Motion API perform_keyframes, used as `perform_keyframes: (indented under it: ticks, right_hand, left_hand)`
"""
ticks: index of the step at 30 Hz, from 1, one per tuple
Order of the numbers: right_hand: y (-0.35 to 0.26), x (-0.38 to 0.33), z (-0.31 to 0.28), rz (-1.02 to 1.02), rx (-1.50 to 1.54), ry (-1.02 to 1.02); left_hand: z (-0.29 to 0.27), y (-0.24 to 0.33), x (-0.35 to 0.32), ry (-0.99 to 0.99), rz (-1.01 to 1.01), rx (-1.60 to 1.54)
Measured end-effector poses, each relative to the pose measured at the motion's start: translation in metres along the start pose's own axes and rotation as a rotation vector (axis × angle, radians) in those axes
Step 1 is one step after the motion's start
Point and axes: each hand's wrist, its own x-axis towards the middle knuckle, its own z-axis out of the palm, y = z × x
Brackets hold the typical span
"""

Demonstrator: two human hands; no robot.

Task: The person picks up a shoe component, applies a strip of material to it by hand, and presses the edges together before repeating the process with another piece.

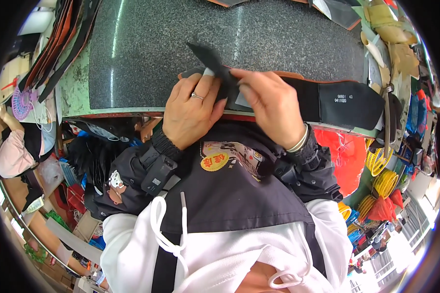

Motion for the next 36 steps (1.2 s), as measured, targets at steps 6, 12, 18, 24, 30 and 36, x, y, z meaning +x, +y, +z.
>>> perform_keyframes:
  ticks: [6, 12, 18, 24, 30, 36]
  right_hand:
    - [0.001, -0.011, 0.003, -0.235, -0.352, -0.150]
    - [-0.013, 0.001, -0.001, -0.185, -0.402, -0.419]
    - [-0.017, 0.016, -0.004, -0.159, -0.407, -0.444]
    - [0.013, -0.039, -0.090, -0.116, -0.277, -0.327]
    - [0.018, -0.070, -0.062, -0.006, -0.251, -0.210]
    - [0.034, -0.096, -0.102, 0.098, -0.360, -0.297]
  left_hand:
    - [-0.029, -0.038, 0.015, -0.057, -0.197, -0.558]
    - [-0.030, -0.057, 0.034, -0.316, -0.622, -0.648]
    - [-0.011, -0.015, 0.016, 0.088, -0.146, -0.369]
    - [-0.035, -0.020, 0.013, -0.112, 0.158, -0.146]
    - [-0.051, 0.051, 0.083, -0.155, 0.553, 0.138]
    - [-0.003, 0.056, 0.069, -0.112, 0.565, -0.022]
